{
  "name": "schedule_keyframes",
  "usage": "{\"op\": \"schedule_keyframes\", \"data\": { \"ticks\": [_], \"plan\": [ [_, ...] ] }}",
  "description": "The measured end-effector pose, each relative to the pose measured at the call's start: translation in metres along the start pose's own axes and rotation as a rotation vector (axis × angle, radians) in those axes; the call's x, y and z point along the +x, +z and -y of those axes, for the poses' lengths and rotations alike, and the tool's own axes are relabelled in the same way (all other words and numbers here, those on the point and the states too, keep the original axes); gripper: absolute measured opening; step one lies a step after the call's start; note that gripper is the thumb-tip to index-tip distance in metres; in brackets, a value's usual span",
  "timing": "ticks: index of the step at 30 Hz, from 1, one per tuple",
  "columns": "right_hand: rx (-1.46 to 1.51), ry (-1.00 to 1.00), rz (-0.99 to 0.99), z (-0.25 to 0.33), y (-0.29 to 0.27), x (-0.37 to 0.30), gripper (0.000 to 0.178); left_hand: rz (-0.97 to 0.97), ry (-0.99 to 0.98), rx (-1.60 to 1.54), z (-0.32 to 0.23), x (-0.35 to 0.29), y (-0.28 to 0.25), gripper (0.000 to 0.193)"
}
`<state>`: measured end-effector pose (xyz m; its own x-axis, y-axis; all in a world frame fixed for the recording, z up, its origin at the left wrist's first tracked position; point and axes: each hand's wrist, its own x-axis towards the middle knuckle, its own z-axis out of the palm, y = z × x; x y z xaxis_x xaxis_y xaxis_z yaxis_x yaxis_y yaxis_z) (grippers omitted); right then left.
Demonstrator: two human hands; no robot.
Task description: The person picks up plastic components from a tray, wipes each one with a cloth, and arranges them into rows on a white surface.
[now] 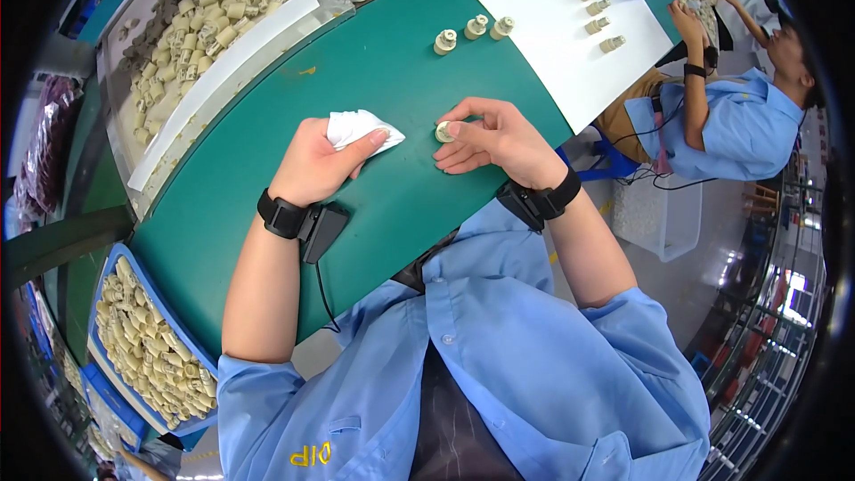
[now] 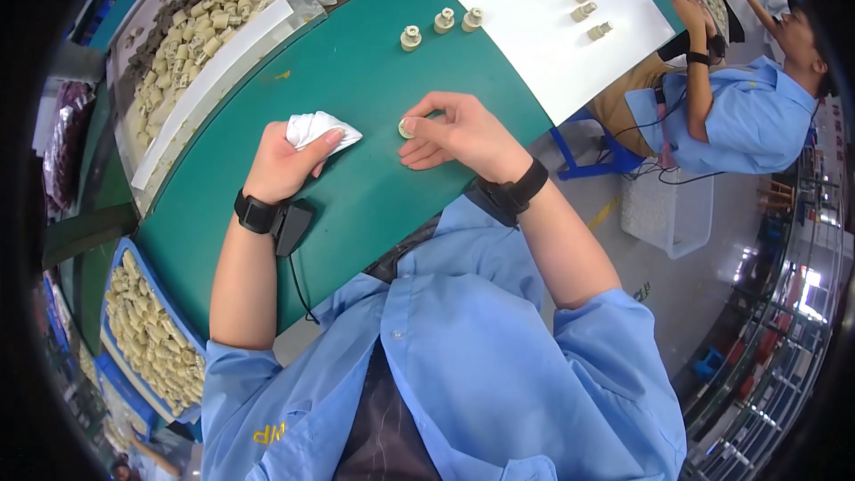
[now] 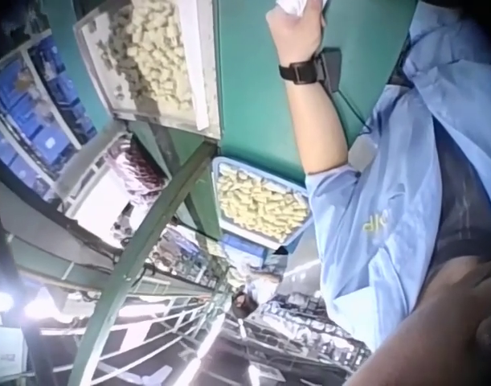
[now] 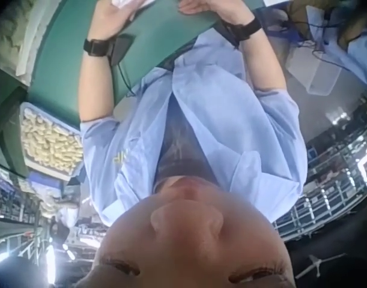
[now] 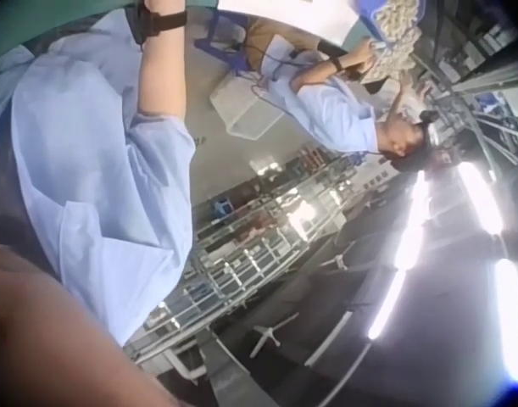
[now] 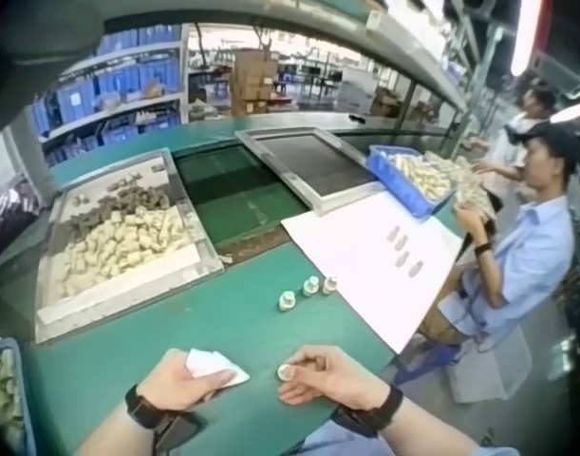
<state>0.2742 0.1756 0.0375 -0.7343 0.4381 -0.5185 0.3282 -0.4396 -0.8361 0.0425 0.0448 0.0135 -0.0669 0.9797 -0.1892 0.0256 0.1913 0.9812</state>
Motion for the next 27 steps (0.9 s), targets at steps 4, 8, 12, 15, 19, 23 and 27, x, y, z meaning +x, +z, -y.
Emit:
{"op": "schedule_keyframes", "data": {
  "ticks": [4,8,12,15,19,23,27],
  "plan": [
    [0.014,-0.015,0.012,-0.002,-0.002,0.003,0.026,-0.014,0.022,0.017,-0.001,0.002,0.001,0.018],
    [-0.003,0.006,-0.012,0.000,0.000,0.005,0.027,-0.012,0.018,0.023,0.001,0.002,0.000,0.019],
    [0.011,0.005,-0.047,0.001,0.003,0.004,0.029,0.008,0.031,0.035,-0.003,0.001,-0.001,0.021],
    [-0.006,0.007,-0.043,0.002,0.003,0.004,0.030,0.008,0.013,0.066,-0.003,0.000,-0.001,0.022],
    [-0.010,0.011,-0.035,0.003,0.004,0.004,0.031,0.007,0.020,0.086,-0.004,-0.001,-0.002,0.023],
    [-0.014,0.016,-0.042,0.004,0.004,0.004,0.031,0.014,0.039,0.092,-0.005,0.000,-0.002,0.024],
    [-0.057,0.008,-0.062,0.004,0.009,0.004,0.031,0.019,0.027,0.086,-0.004,-0.001,-0.002,0.021]
  ]
}}
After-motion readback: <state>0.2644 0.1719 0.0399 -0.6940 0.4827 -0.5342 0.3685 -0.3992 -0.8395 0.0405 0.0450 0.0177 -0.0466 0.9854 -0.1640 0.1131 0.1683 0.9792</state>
